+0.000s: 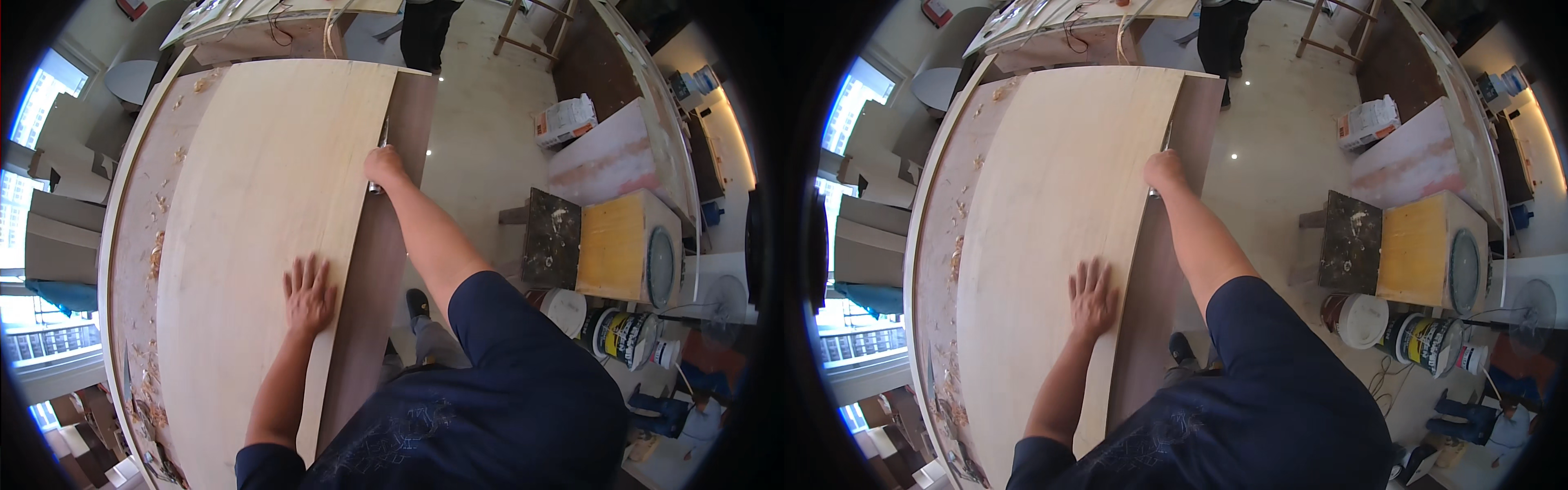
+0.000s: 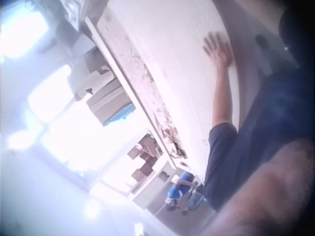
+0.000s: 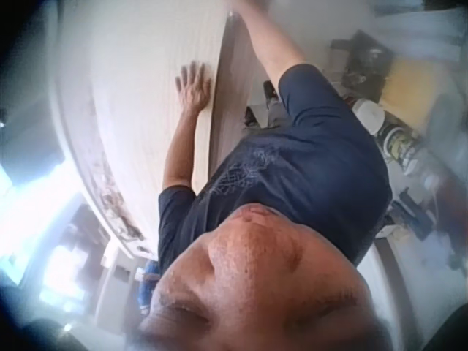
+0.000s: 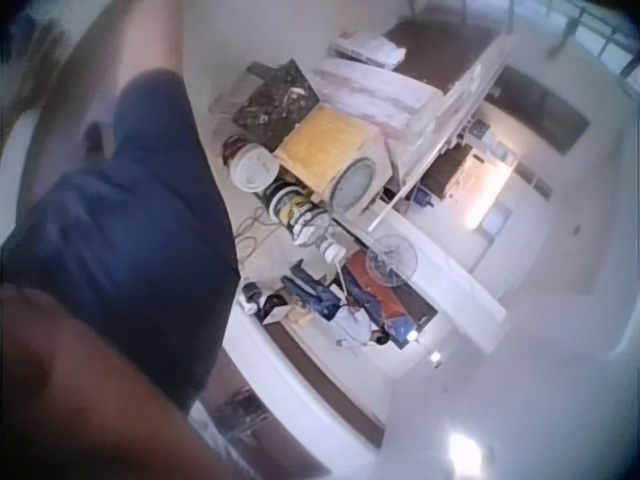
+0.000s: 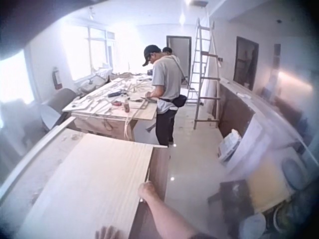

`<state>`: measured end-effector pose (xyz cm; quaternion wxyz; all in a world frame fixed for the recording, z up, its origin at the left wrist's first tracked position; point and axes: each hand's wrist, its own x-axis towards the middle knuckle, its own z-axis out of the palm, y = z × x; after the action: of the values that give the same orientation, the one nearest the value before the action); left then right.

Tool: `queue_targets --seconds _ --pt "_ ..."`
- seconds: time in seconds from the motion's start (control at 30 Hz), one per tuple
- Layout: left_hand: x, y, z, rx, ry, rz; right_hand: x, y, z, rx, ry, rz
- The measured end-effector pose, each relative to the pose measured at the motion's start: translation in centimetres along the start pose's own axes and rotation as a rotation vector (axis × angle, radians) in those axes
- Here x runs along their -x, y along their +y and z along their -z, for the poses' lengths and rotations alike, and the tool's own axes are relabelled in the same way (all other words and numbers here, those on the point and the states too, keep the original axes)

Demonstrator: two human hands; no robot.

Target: Trimming or scraping the edge of a wooden panel using a scraper tool.

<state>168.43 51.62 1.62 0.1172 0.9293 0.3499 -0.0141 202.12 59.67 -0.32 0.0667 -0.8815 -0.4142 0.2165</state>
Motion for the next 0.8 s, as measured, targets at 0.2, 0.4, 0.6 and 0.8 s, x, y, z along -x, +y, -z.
queue_targets --seconds 0.2,0.4,0.6,0.8 --pt "5.2 -1.0 -0.5 0.016 0.031 0.036 0.6 0.0 0.4 0.220 -0.004 0.133" --pt "5.0 -1.1 0.0 0.079 0.050 0.023 0.7 -0.9 0.8 -0.013 0.050 -0.065" --pt "5.1 -1.2 -0.1 0.074 0.086 -0.003 3.2 -1.3 1.3 0.354 -0.076 0.163" --pt "5.3 -1.1 -0.1 0.103 0.120 -0.001 5.8 -2.0 -0.8 0.054 0.017 -0.017"
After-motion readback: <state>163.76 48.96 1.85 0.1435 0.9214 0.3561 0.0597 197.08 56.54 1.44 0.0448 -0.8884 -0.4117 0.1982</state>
